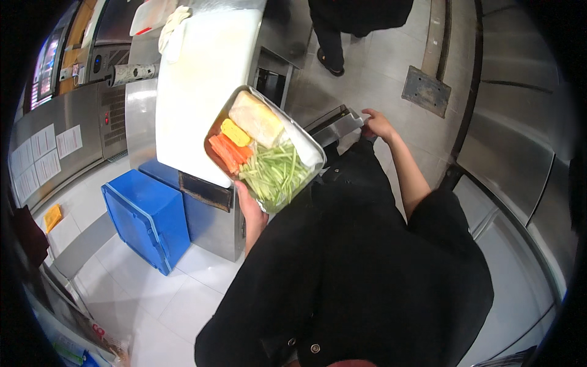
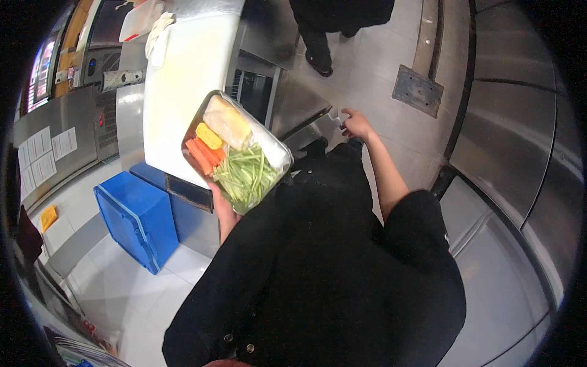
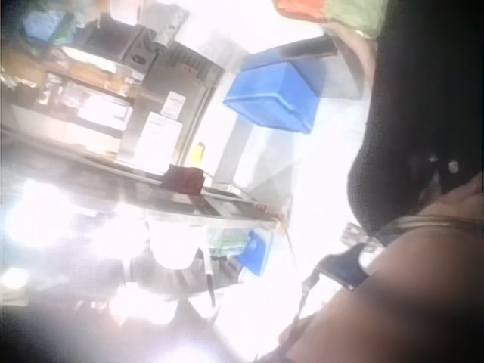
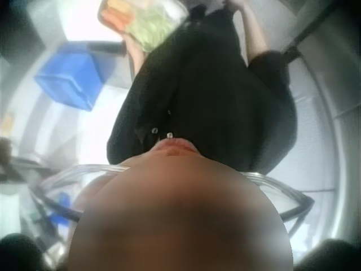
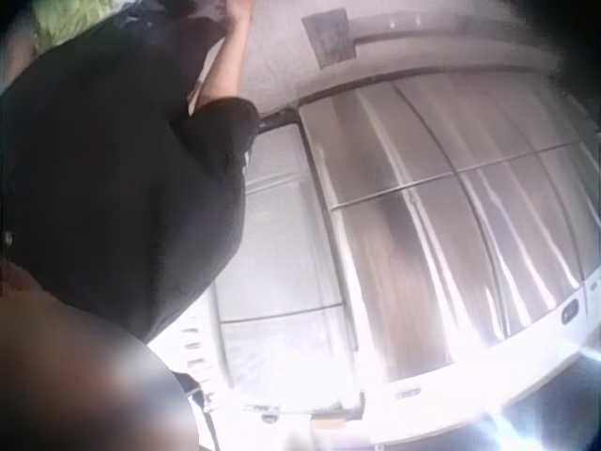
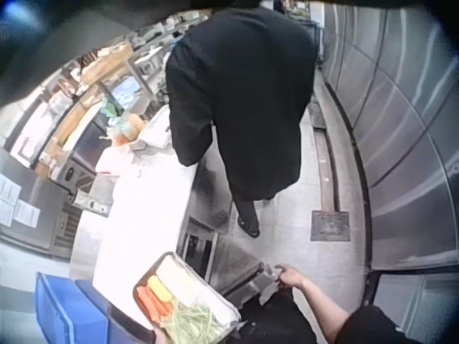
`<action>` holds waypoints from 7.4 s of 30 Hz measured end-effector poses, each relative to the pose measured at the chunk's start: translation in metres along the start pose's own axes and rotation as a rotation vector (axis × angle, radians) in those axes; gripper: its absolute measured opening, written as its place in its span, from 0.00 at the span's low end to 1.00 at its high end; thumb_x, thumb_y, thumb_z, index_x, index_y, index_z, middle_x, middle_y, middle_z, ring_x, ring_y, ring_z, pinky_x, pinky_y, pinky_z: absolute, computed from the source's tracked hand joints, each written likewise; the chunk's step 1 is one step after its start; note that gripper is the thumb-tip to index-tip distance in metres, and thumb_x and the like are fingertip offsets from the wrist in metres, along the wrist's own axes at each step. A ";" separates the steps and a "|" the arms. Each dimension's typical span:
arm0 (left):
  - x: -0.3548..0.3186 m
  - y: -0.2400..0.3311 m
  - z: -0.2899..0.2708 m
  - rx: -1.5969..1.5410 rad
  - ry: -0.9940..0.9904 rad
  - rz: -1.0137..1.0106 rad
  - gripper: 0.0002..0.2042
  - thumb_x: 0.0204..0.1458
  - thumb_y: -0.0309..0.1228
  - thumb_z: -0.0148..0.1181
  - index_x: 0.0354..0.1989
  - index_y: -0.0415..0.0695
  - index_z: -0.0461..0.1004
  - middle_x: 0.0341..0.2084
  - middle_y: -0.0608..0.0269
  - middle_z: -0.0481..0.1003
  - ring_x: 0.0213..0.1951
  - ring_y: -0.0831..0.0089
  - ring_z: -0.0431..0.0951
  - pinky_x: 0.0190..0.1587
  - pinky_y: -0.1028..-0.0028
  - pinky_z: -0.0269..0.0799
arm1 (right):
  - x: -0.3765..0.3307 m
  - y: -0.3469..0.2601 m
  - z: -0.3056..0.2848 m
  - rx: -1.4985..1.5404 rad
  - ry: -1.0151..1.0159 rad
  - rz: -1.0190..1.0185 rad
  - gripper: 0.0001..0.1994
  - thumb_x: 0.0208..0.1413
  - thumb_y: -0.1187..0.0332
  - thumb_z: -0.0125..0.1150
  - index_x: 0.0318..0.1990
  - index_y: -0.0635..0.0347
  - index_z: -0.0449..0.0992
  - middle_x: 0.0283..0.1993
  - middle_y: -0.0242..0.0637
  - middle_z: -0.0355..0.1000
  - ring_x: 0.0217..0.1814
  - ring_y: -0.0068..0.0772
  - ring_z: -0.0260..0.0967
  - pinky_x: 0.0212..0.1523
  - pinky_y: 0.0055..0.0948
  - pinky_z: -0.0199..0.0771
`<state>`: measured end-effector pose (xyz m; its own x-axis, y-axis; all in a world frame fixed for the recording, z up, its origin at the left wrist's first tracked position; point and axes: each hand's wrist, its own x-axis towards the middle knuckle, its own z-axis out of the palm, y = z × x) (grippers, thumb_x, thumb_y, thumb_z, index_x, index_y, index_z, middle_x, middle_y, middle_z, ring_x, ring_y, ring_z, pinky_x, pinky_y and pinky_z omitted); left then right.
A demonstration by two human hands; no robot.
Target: The person assembles a food tray by placing sliced carrots, yellow cheese, and green vegetables into a metal tray. They then add small round items from a container and arrange them neatly. The tray is moved to another station and placed on a shelf.
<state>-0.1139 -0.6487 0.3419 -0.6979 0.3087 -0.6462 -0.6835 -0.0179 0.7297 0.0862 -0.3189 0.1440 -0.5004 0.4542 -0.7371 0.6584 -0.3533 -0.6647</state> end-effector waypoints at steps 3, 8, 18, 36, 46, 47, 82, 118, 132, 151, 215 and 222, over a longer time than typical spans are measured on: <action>0.006 -0.013 0.018 -0.001 -0.115 -0.035 0.31 0.66 0.52 0.33 0.68 0.40 0.51 0.63 0.53 0.62 0.61 0.61 0.67 0.62 0.62 0.65 | -0.083 -0.028 -0.020 0.084 -0.110 -0.120 0.19 0.56 0.65 0.54 0.54 0.65 0.70 0.36 0.38 0.76 0.34 0.27 0.75 0.34 0.28 0.74; 0.021 -0.035 0.064 -0.019 -0.294 -0.036 0.28 0.68 0.49 0.31 0.68 0.42 0.52 0.63 0.56 0.62 0.61 0.65 0.67 0.62 0.64 0.65 | -0.171 -0.083 0.003 0.207 -0.468 -0.201 0.21 0.58 0.55 0.61 0.48 0.65 0.71 0.35 0.36 0.75 0.31 0.24 0.74 0.31 0.24 0.72; 0.078 -0.088 0.064 0.325 -0.409 -0.085 0.33 0.65 0.55 0.36 0.69 0.43 0.49 0.64 0.54 0.61 0.61 0.63 0.66 0.61 0.61 0.64 | -0.137 -0.022 0.032 0.682 -0.079 -0.045 0.12 0.44 0.74 0.54 0.38 0.70 0.71 0.28 0.41 0.73 0.24 0.33 0.72 0.29 0.30 0.72; 0.304 0.125 0.016 1.435 0.487 1.052 0.27 0.56 0.40 0.54 0.63 0.40 0.62 0.64 0.46 0.59 0.66 0.50 0.56 0.66 0.53 0.47 | 0.114 -0.045 0.220 0.306 -0.459 0.209 0.21 0.48 0.78 0.51 0.53 0.71 0.62 0.31 0.43 0.70 0.27 0.36 0.75 0.28 0.31 0.78; 0.302 0.140 0.031 1.448 0.440 0.897 0.28 0.58 0.40 0.50 0.64 0.38 0.60 0.66 0.45 0.56 0.66 0.49 0.54 0.65 0.52 0.46 | 0.282 -0.104 0.390 0.387 -0.492 0.096 0.22 0.54 0.71 0.55 0.56 0.68 0.65 0.49 0.50 0.69 0.45 0.45 0.71 0.46 0.39 0.72; 0.302 0.141 0.031 1.451 0.438 0.897 0.28 0.58 0.39 0.50 0.64 0.37 0.59 0.66 0.45 0.55 0.66 0.49 0.54 0.65 0.52 0.46 | 0.298 -0.116 0.402 0.395 -0.463 0.064 0.22 0.54 0.71 0.55 0.57 0.67 0.64 0.50 0.50 0.69 0.47 0.45 0.71 0.48 0.39 0.71; 0.314 0.137 0.071 1.479 0.515 0.887 0.26 0.56 0.37 0.54 0.63 0.42 0.63 0.65 0.50 0.60 0.67 0.52 0.55 0.66 0.53 0.46 | 0.178 0.049 -0.031 -0.708 -0.369 0.451 0.23 0.60 0.53 0.52 0.53 0.62 0.71 0.47 0.48 0.74 0.47 0.43 0.73 0.48 0.43 0.71; 0.391 0.199 0.131 1.110 0.604 0.967 0.30 0.45 0.28 0.61 0.62 0.45 0.64 0.61 0.51 0.62 0.62 0.51 0.60 0.62 0.51 0.50 | 0.260 -0.390 -0.027 -1.345 -0.410 -0.307 0.17 0.61 0.56 0.48 0.39 0.60 0.78 0.40 0.49 0.77 0.46 0.53 0.73 0.46 0.46 0.72; 0.373 0.212 0.131 1.165 0.496 0.856 0.20 0.49 0.28 0.60 0.53 0.46 0.71 0.57 0.54 0.67 0.60 0.57 0.63 0.63 0.55 0.52 | 0.382 -0.665 0.307 -0.950 -0.128 -1.218 0.18 0.50 0.63 0.64 0.46 0.64 0.74 0.45 0.55 0.74 0.49 0.53 0.71 0.48 0.42 0.71; 0.473 0.249 0.125 0.752 0.580 0.556 0.32 0.54 0.37 0.62 0.65 0.40 0.58 0.46 0.50 0.71 0.42 0.62 0.73 0.45 0.66 0.70 | 0.292 -0.559 0.110 -0.509 -0.024 -0.854 0.09 0.54 0.66 0.63 0.37 0.63 0.75 0.23 0.43 0.69 0.23 0.35 0.66 0.28 0.32 0.67; 0.342 0.419 0.134 0.758 0.572 1.051 0.12 0.54 0.20 0.55 0.48 0.38 0.72 0.39 0.59 0.77 0.45 0.71 0.77 0.51 0.73 0.69 | 0.155 -0.784 0.187 -0.498 -0.458 -1.396 0.14 0.48 0.79 0.57 0.45 0.61 0.78 0.39 0.32 0.78 0.37 0.21 0.72 0.38 0.22 0.72; 0.283 0.422 0.126 0.755 0.671 1.177 0.10 0.51 0.18 0.51 0.42 0.37 0.74 0.39 0.56 0.78 0.44 0.66 0.78 0.50 0.74 0.69 | 0.148 -0.763 0.156 -0.533 -0.326 -1.546 0.12 0.45 0.81 0.60 0.40 0.64 0.80 0.35 0.38 0.76 0.39 0.29 0.73 0.42 0.24 0.70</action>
<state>-0.5730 -0.4494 0.4950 -0.8505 -0.0063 0.5260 0.4195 0.5951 0.6855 -0.5780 -0.1102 0.5230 -0.8624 -0.1159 0.4927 -0.4648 0.5669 -0.6802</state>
